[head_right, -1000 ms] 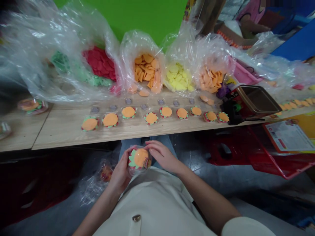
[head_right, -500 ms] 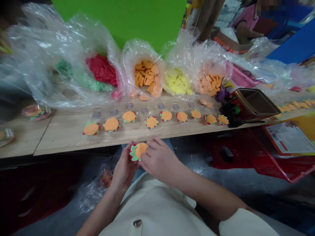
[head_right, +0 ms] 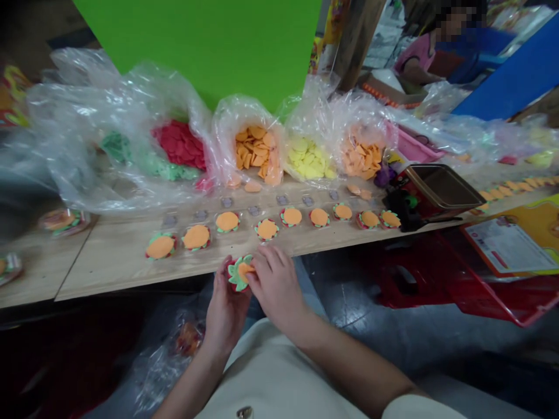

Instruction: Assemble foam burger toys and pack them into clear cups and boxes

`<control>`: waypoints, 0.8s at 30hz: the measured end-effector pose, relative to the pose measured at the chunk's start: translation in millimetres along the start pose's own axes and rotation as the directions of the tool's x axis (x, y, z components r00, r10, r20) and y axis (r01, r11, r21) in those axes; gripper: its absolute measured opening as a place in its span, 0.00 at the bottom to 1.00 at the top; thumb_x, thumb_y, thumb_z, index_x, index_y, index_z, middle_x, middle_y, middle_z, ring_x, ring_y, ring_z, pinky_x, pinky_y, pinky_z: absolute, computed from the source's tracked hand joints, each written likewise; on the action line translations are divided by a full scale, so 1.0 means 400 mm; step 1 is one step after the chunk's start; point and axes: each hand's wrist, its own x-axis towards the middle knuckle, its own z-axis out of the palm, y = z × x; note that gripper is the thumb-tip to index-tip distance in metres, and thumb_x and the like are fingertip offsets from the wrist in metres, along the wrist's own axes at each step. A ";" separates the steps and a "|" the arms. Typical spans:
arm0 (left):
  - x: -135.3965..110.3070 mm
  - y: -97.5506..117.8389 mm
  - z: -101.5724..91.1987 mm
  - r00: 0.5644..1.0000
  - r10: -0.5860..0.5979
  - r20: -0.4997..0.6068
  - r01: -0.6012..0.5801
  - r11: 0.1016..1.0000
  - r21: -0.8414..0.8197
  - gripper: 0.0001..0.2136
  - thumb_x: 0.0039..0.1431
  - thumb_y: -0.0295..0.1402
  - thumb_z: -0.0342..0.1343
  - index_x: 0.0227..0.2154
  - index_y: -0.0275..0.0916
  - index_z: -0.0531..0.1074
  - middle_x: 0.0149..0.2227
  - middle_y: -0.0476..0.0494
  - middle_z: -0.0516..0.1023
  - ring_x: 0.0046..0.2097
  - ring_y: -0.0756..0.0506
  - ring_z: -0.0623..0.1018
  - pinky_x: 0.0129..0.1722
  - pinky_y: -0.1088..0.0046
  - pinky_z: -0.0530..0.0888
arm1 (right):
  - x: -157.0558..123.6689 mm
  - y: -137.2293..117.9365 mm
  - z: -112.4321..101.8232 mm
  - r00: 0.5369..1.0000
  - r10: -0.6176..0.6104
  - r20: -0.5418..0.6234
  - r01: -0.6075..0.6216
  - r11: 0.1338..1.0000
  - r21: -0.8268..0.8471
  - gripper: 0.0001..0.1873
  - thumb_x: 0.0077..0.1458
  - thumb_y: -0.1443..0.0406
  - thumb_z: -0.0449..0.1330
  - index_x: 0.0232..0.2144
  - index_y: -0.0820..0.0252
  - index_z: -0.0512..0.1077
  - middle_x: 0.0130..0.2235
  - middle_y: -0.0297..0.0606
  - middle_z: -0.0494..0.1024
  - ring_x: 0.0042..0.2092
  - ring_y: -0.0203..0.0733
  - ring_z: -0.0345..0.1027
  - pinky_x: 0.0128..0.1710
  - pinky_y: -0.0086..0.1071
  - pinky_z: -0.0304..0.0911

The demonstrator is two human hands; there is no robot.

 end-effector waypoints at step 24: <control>0.004 0.017 0.037 0.997 -0.068 0.025 0.069 0.995 -0.067 0.20 0.50 0.36 0.59 0.47 0.50 0.63 0.49 0.46 0.69 0.45 0.46 0.73 0.44 0.64 0.71 | 0.052 0.120 0.088 0.828 0.552 0.101 -0.340 0.350 0.873 0.16 0.55 0.56 0.49 0.42 0.58 0.64 0.40 0.40 0.73 0.43 0.42 0.67 0.43 0.36 0.63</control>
